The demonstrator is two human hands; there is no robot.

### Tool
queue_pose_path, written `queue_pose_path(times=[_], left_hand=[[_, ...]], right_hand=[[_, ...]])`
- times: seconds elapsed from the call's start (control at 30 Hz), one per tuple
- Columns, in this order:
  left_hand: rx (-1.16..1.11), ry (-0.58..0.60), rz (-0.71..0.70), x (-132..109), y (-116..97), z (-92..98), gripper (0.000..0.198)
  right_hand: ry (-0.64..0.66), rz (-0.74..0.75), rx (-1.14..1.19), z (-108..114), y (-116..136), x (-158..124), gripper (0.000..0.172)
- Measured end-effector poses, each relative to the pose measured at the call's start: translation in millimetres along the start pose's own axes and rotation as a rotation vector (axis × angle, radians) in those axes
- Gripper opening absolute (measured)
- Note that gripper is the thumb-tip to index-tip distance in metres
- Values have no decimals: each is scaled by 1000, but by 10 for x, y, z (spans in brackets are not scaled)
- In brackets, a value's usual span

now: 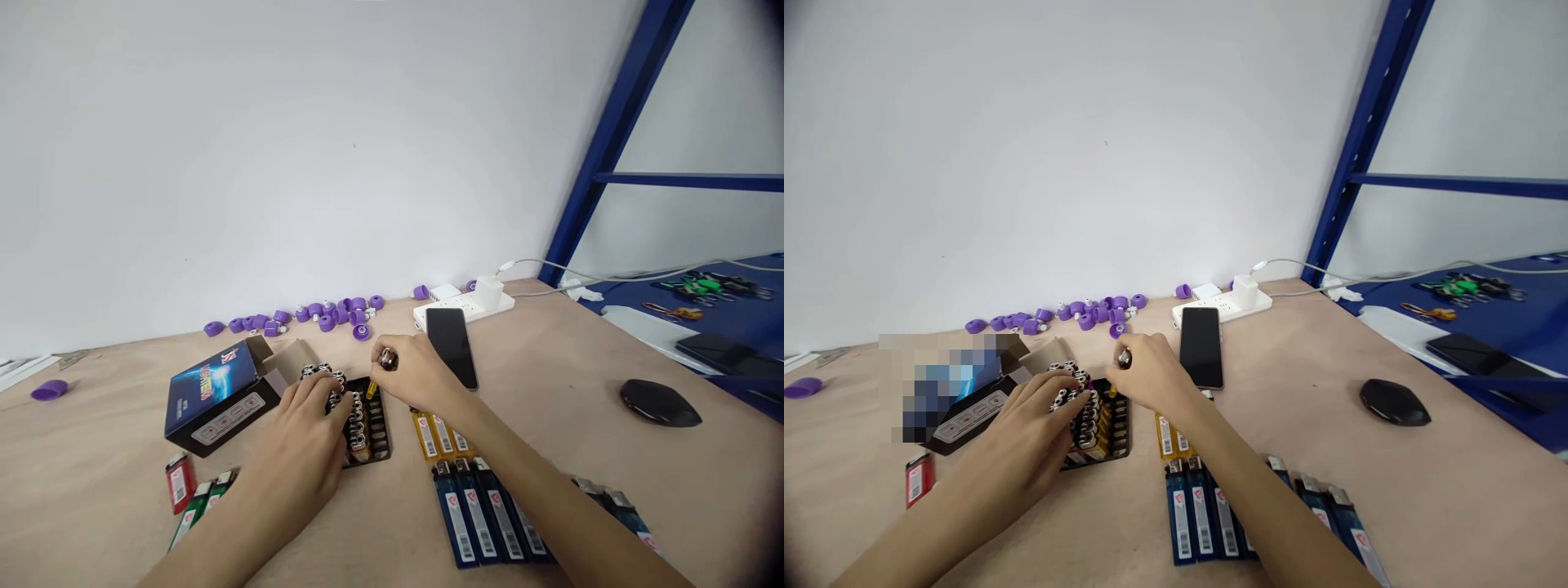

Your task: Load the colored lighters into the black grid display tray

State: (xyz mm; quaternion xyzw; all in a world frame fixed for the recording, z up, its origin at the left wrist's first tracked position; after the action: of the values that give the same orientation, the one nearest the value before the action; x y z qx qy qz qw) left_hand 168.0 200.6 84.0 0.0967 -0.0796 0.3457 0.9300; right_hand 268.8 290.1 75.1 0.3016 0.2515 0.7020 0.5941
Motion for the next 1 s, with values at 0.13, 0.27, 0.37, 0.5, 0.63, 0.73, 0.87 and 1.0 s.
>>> queue_pose_path(times=[0.13, 0.27, 0.37, 0.5, 0.63, 0.73, 0.87, 1.0], left_hand=[[-47, -4, 20, -15, 11, 40, 34], [-40, -12, 22, -25, 5, 49, 37], [-41, -15, 14, -25, 5, 44, 36], [-48, -24, 5, -13, 15, 47, 35], [-67, -3, 23, -9, 35, 30, 31], [-77, 3, 25, -12, 36, 35, 29], [-104, -21, 17, -1, 42, 45, 30], [-111, -61, 23, -3, 65, 25, 36]], right_hand=[[95, 12, -84, -114, -17, -37, 11], [176, 64, -139, -220, -2, -88, 12], [213, 124, -150, -263, 49, -130, 16], [226, 192, -161, -277, 98, -164, 35], [226, 212, -194, -290, 109, -177, 38], [230, 216, -233, -314, 148, -210, 38], [286, 243, -223, -361, 220, -278, 47], [280, 179, -147, -277, 159, -228, 56]])
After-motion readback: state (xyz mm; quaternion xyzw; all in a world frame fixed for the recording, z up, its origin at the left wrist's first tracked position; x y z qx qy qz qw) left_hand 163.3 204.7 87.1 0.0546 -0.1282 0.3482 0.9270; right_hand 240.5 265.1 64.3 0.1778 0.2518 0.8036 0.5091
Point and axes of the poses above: each hand's wrist, its own x-axis towards the middle knuckle, its own z-axis out of the back of the hand, y = z × x, the point moved 10 cm from there along x, towards the middle knuckle, and after that the axes turned 13 degrees about -z, right-handed, at the moved point
